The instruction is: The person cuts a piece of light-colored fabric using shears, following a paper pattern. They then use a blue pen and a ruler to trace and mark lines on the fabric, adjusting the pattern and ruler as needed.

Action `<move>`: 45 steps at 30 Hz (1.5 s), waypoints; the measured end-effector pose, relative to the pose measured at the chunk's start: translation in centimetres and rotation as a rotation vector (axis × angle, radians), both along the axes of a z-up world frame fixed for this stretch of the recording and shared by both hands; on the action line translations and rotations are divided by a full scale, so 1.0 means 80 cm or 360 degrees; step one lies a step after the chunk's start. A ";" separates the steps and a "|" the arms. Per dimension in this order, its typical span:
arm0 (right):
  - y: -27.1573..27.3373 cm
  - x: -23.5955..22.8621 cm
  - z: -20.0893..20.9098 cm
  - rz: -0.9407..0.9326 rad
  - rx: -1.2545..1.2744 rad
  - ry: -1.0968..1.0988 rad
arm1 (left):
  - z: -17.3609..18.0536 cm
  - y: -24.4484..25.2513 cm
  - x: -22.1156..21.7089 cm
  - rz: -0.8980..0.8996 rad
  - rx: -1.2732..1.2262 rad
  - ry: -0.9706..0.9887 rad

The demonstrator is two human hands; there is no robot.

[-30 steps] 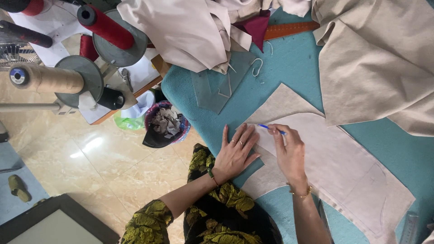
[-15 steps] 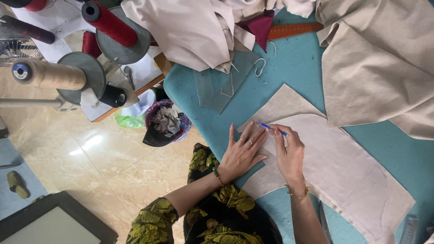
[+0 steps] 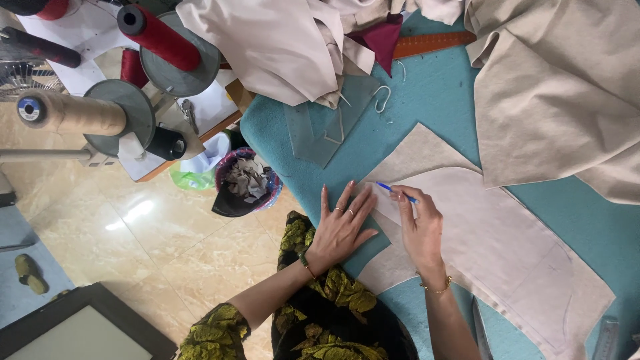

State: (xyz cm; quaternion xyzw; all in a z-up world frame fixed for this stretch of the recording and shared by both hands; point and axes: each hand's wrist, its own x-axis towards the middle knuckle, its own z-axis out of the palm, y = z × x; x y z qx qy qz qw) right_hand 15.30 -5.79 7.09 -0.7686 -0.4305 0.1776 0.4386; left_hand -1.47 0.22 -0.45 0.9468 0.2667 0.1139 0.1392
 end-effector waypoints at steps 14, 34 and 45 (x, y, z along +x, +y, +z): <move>-0.001 -0.011 -0.007 0.0078 -0.0028 -0.0108 | 0.002 0.004 0.003 0.0013 -0.0082 0.0014; -0.009 -0.003 -0.016 0.0095 -0.0035 -0.0307 | 0.002 0.004 0.003 0.0004 -0.0090 -0.0030; -0.022 0.014 -0.008 -0.0023 -0.0075 -0.0310 | 0.009 -0.008 0.024 -0.0087 -0.0125 0.0024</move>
